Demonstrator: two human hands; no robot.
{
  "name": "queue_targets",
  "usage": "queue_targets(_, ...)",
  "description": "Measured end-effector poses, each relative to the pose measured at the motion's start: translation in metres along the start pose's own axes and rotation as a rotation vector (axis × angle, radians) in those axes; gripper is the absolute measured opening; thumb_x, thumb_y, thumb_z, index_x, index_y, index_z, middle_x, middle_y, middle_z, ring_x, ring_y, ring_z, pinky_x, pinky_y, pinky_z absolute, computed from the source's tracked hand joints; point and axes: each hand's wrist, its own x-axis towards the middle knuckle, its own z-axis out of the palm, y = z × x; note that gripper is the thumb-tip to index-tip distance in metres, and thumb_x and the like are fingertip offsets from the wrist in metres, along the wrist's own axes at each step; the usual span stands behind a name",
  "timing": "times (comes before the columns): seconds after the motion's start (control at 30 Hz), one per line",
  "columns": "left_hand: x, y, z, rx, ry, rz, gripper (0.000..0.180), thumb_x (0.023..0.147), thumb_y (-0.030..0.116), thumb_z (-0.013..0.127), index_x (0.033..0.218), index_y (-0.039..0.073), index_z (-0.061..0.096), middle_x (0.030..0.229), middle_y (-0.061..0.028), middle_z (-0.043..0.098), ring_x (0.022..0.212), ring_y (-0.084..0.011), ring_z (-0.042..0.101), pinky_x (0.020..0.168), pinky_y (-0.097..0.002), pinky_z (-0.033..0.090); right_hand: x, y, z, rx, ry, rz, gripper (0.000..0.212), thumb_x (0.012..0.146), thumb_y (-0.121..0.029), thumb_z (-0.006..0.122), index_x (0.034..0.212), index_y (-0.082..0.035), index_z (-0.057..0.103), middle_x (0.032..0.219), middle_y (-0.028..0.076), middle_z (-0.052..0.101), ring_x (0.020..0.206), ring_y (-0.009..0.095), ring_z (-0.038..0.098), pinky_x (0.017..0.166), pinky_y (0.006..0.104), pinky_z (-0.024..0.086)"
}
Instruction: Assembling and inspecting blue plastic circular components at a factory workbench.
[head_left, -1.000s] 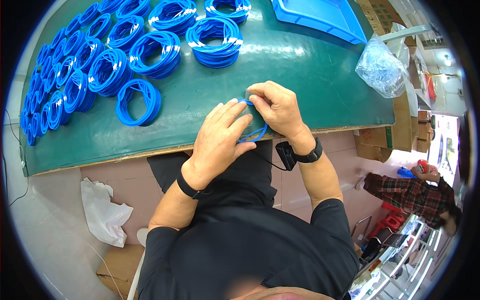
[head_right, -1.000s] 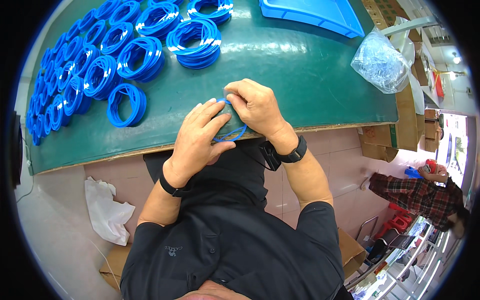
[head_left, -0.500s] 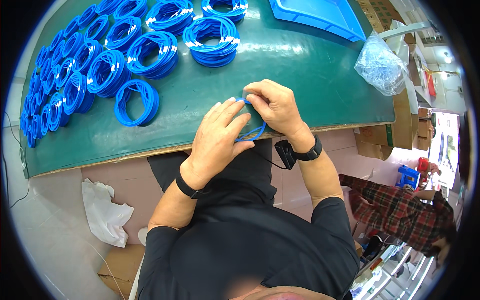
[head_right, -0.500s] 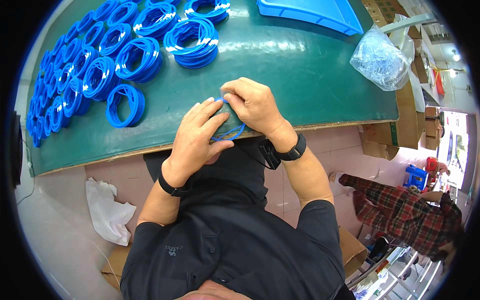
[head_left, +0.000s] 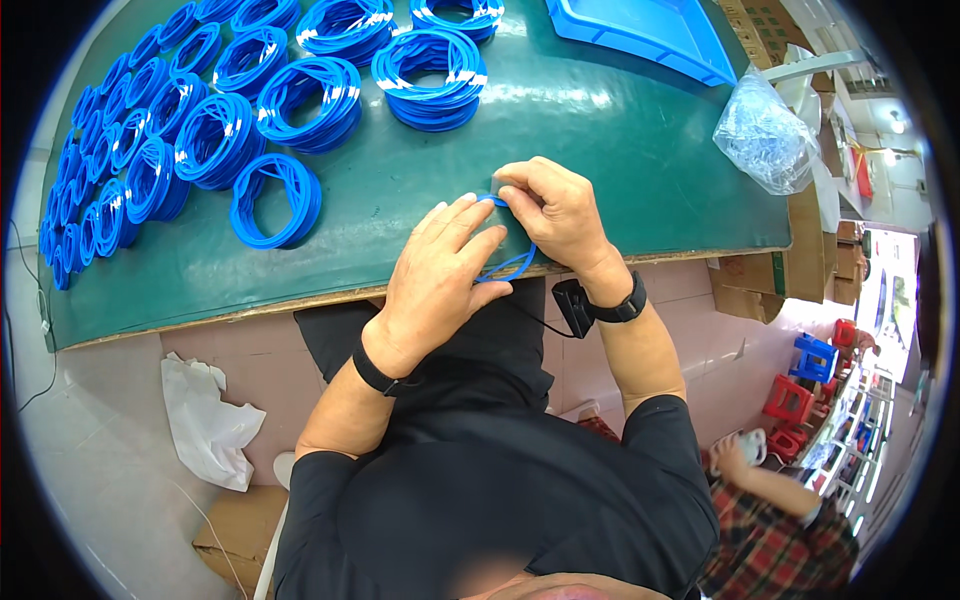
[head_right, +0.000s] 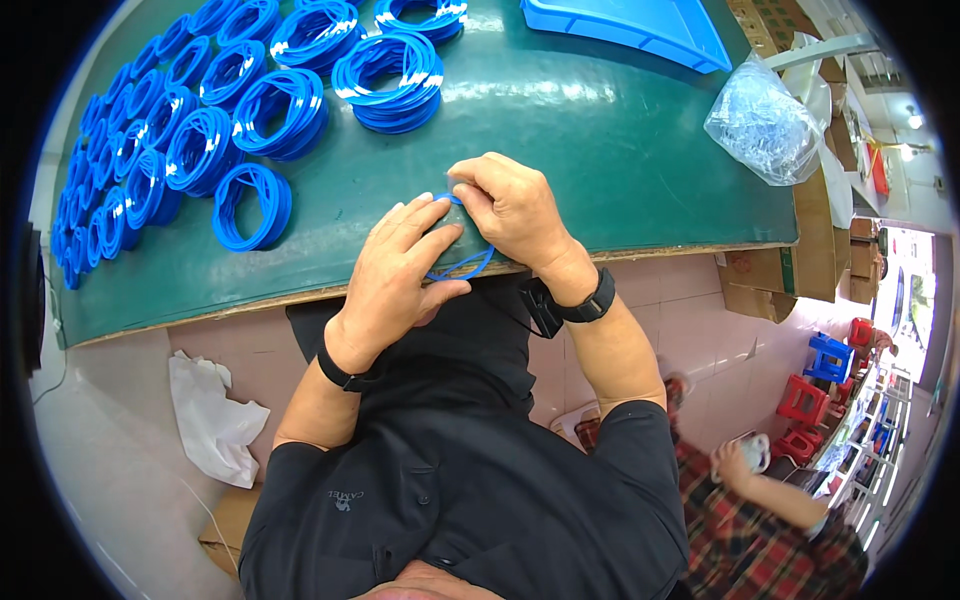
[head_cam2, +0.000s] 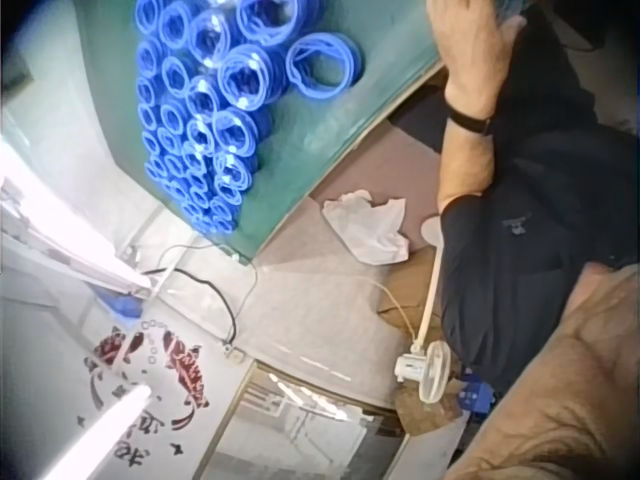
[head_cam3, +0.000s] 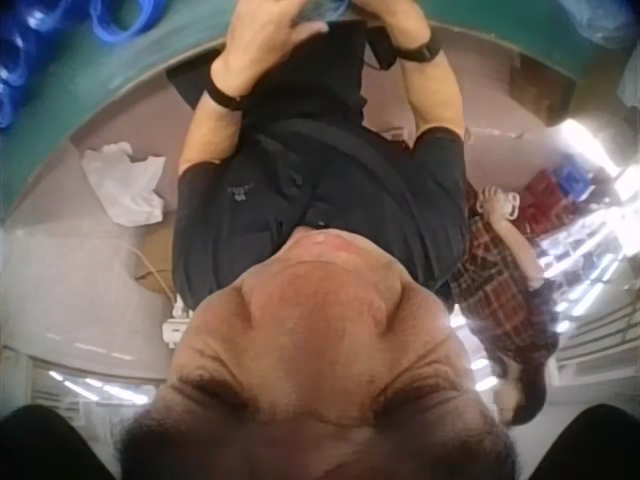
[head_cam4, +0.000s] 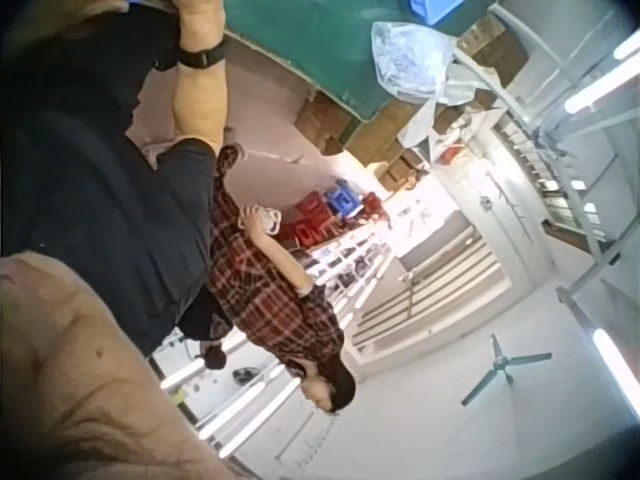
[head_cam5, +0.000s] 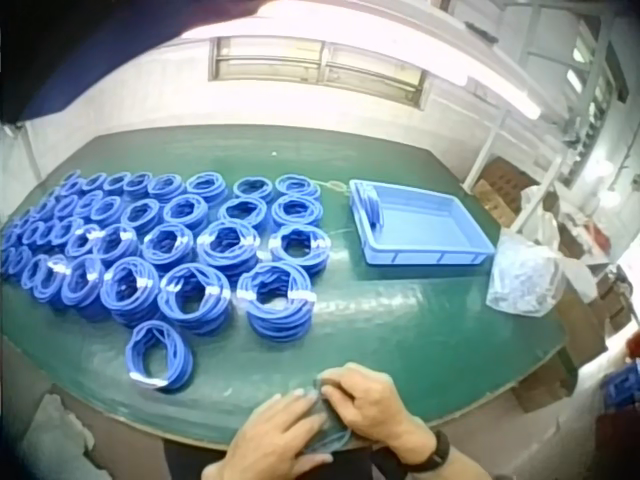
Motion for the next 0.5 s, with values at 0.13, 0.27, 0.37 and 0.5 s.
queue_targets(0.13,0.0001,-0.0003,-0.0001,-0.003,-0.001,-0.002,0.066,0.072,0.03,0.095,0.13,0.006,0.072,0.147,-0.0166,0.065,0.144,-0.0402,0.056,0.119,-0.0569,0.045,0.0015,-0.0027,-0.001,-0.026,-0.033,0.009,0.014,0.091,0.0,0.075,0.104,-0.004,0.076,0.089,0.012,0.073,0.074,0.03,0.071,0.066,0.0384,0.057)
queue_targets(0.27,0.0007,0.0002,-0.0004,0.001,-0.006,-0.002,0.066,0.072,0.03,0.095,0.13,0.006,0.072,0.147,-0.0164,0.065,0.145,-0.0402,0.056,0.119,-0.0569,0.045,0.0013,0.0006,0.001,-0.008,-0.021,-0.022,0.016,0.091,0.002,0.077,0.106,-0.002,0.076,0.085,0.01,0.069,0.069,0.023,0.065,0.063,0.0343,0.052)
queue_targets(0.37,0.0009,0.001,-0.0013,0.003,-0.009,-0.004,0.066,0.072,0.03,0.095,0.129,0.006,0.072,0.147,-0.0164,0.065,0.145,-0.04,0.056,0.119,-0.0568,0.045,0.0019,0.0007,0.0009,-0.014,-0.023,-0.033,0.016,0.091,0.002,0.077,0.106,-0.002,0.076,0.085,0.01,0.068,0.068,0.023,0.064,0.063,0.0347,0.052)
queue_targets(0.5,0.0009,0.0002,-0.0018,-0.005,-0.013,0.0,0.066,0.072,0.029,0.095,0.13,0.006,0.072,0.148,-0.0164,0.065,0.145,-0.04,0.055,0.119,-0.0571,0.045,0.0033,-0.0029,-0.0006,-0.039,-0.054,0.007,0.011,0.091,0.0,0.073,0.101,-0.004,0.075,0.088,0.012,0.072,0.075,0.031,0.07,0.067,0.0394,0.057)
